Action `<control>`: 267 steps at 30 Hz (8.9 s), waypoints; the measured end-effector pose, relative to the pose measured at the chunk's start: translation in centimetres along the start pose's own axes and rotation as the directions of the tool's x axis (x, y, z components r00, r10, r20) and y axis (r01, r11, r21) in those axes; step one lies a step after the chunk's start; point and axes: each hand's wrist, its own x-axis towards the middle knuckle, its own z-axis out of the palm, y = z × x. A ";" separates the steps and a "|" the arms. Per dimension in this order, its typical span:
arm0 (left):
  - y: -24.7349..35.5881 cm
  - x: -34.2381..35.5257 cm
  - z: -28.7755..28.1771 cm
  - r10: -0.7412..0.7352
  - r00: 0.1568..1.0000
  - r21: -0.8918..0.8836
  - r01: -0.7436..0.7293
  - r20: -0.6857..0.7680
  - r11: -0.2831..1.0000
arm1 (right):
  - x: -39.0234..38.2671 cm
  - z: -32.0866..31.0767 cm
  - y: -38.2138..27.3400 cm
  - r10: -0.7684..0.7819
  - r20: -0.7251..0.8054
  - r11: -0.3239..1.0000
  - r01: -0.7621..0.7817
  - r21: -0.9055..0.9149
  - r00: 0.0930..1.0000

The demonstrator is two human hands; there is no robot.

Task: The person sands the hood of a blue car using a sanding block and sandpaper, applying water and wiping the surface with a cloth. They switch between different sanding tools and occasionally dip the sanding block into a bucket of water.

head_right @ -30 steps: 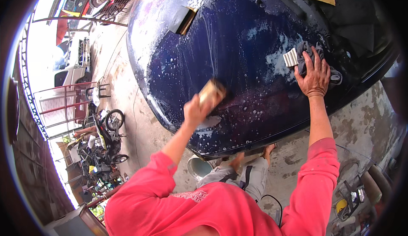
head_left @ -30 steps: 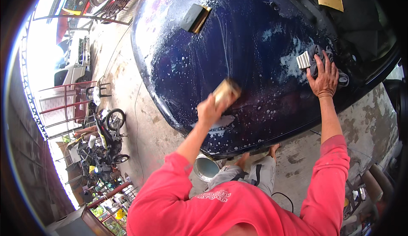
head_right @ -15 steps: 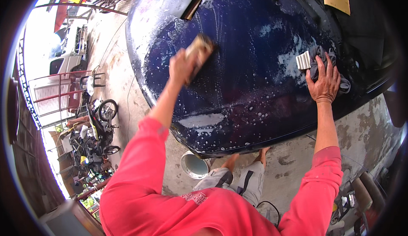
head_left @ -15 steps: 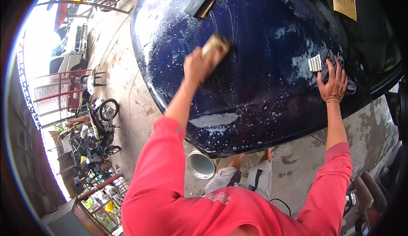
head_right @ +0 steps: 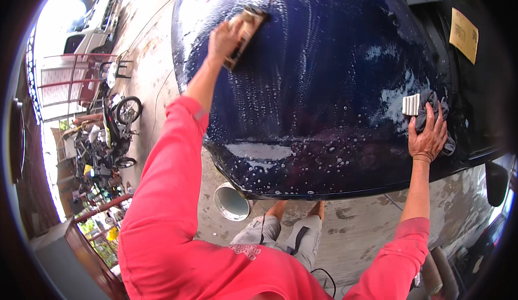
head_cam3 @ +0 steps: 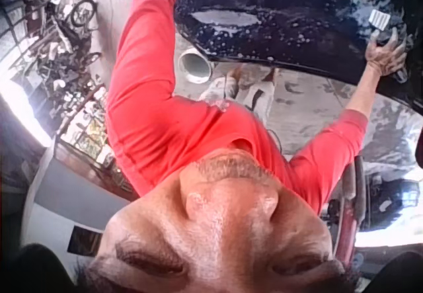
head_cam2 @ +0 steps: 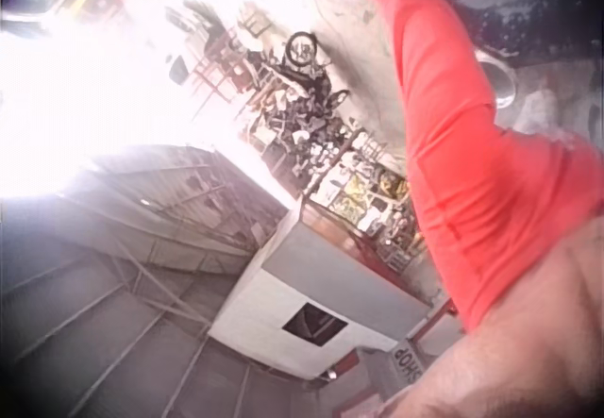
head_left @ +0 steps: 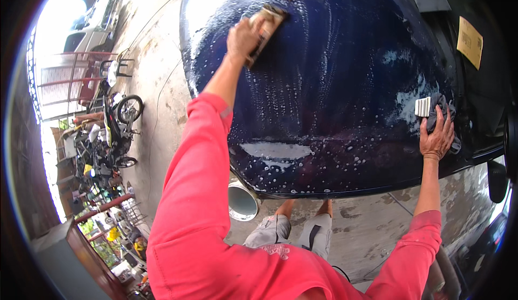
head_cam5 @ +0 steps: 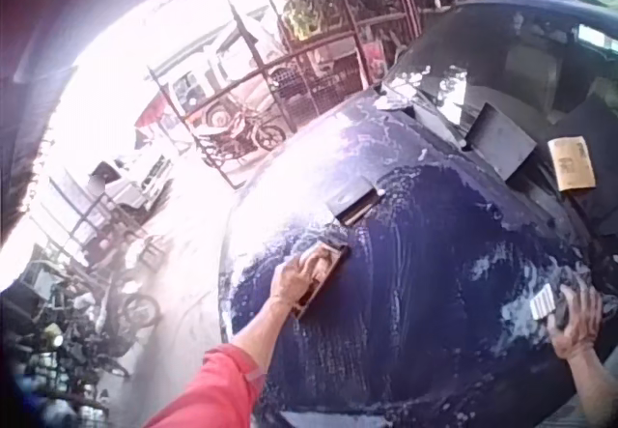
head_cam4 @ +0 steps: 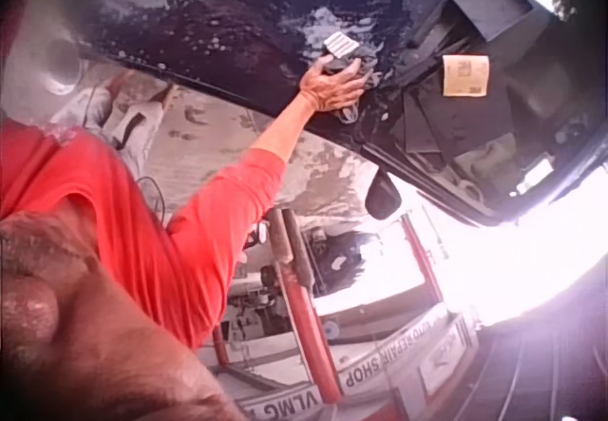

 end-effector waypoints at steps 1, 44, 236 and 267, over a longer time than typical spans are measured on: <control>1.3 -3.4 -1.3 0.154 0.987 0.083 -0.151 -0.032 0.985 | 0.3 -0.2 -0.2 0.003 -0.013 1.000 -0.003 0.011 1.000; 13.6 -14.1 -6.4 0.246 0.968 -0.383 -0.208 0.053 0.900 | -1.2 -2.5 -3.2 0.190 0.054 0.981 -0.192 0.027 0.980; 8.5 -12.1 -3.4 -0.113 0.989 -0.316 0.139 0.099 0.938 | -2.1 2.4 -0.3 0.142 -0.055 0.984 -0.147 -0.102 0.988; 24.8 -22.2 -8.2 0.012 0.933 -0.573 0.211 0.359 0.792 | -1.3 0.1 -2.7 0.268 0.067 0.963 -0.270 0.020 0.961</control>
